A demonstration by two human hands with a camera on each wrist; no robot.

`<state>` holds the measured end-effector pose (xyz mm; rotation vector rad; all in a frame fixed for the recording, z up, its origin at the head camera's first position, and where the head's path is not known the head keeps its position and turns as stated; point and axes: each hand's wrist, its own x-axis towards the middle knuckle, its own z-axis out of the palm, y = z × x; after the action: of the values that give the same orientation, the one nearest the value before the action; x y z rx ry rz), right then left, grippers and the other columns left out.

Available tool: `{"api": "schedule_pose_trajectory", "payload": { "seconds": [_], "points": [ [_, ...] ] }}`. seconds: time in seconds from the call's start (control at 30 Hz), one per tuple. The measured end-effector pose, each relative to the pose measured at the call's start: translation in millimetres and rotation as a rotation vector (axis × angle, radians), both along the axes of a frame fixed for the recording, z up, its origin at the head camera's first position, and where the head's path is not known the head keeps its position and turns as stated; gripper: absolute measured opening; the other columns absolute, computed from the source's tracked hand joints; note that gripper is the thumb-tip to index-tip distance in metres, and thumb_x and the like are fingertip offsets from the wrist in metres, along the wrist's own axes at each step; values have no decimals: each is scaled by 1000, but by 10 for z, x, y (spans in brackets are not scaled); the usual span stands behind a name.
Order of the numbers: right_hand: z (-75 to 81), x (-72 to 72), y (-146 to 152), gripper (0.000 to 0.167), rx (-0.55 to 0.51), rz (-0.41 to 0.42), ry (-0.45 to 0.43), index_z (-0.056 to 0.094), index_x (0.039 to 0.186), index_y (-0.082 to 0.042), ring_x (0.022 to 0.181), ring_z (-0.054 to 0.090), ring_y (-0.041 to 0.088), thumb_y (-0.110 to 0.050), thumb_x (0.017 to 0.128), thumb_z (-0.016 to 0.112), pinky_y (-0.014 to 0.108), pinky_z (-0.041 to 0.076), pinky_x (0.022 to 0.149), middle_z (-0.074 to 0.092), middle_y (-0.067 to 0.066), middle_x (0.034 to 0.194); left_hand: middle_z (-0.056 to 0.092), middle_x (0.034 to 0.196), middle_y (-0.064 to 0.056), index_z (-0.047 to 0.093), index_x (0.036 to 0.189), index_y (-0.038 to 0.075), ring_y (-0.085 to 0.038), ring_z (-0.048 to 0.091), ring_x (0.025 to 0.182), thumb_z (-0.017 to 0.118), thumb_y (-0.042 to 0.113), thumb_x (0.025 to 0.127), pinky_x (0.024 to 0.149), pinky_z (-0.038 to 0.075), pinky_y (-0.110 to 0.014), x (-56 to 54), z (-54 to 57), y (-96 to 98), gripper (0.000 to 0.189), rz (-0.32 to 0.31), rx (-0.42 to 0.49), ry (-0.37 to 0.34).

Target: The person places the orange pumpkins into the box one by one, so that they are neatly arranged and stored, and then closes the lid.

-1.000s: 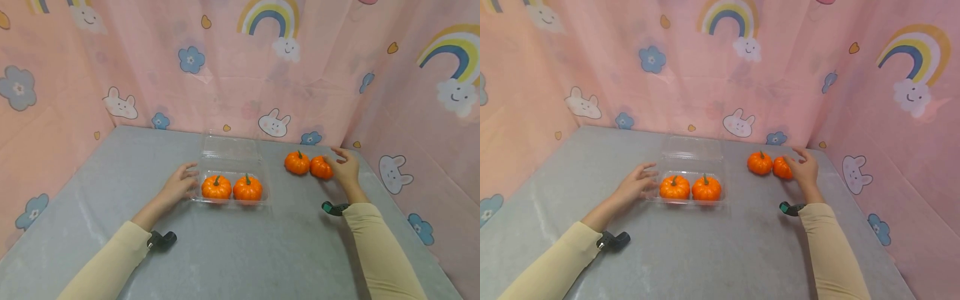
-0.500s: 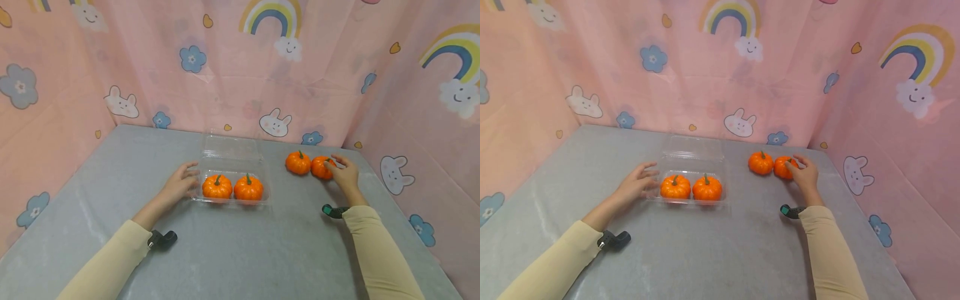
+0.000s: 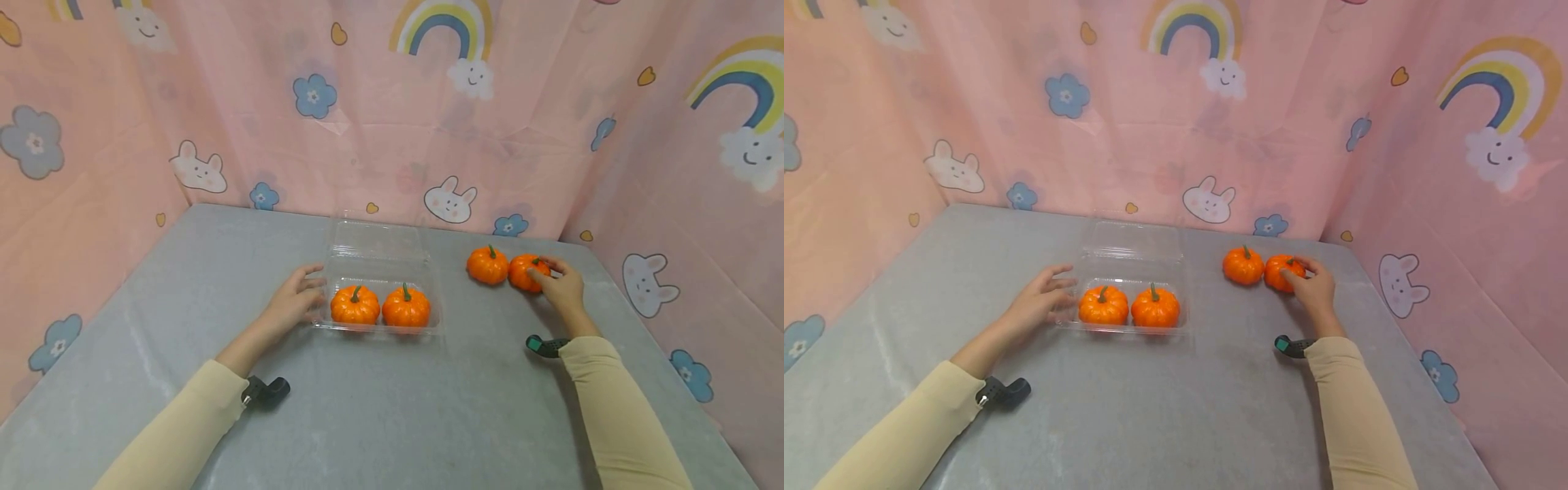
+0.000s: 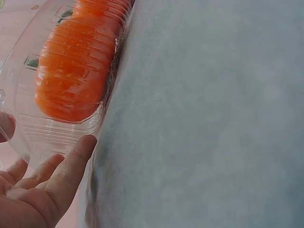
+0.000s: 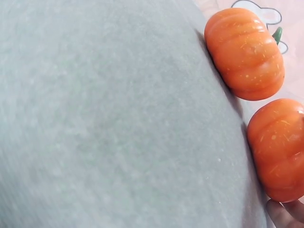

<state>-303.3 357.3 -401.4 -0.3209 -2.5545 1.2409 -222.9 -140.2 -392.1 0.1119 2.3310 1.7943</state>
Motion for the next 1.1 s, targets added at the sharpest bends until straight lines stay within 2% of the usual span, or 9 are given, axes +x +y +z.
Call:
{"api": "schedule_pose_trajectory", "payload": {
  "seconds": [0.37,0.5,0.67,0.8,1.0,1.1],
  "points": [
    [37,45,9,58,-19,-24,-28,52,136,-4,133,39,35,-37,90,64,50,35,110,47,20,143,40,150,-19,27,150,14,-40,52,124,48,10,91,88,56,-43,2,5,19,63,3,19,1],
    [70,59,5,57,-17,-49,-11,55,135,-5,131,42,32,-36,89,65,46,38,108,49,18,142,40,150,-19,27,150,13,-40,52,124,48,10,91,88,56,-43,1,8,20,63,4,15,6],
    [116,93,-5,54,3,-57,27,57,132,-5,122,47,29,-35,87,67,27,44,93,53,16,138,40,150,-19,27,151,15,-40,52,124,48,11,92,88,56,-42,6,15,15,62,2,3,8],
    [148,128,-24,55,22,-41,45,58,131,-6,112,51,27,-35,87,68,13,40,78,54,17,137,40,150,-19,27,151,15,-40,53,123,48,11,92,86,57,-40,7,16,12,62,6,-6,5],
    [225,178,-67,58,21,-8,50,56,134,-7,108,54,29,-38,87,67,7,40,70,51,17,139,40,150,-19,27,151,14,-39,53,123,49,11,92,84,58,-38,2,15,15,63,7,-6,2],
    [273,184,-95,59,10,-1,54,56,134,-8,98,56,15,-39,85,69,5,42,66,51,16,140,40,150,-19,27,151,14,-38,53,122,49,11,92,84,58,-38,1,16,17,63,6,-7,5]
  ]
}}
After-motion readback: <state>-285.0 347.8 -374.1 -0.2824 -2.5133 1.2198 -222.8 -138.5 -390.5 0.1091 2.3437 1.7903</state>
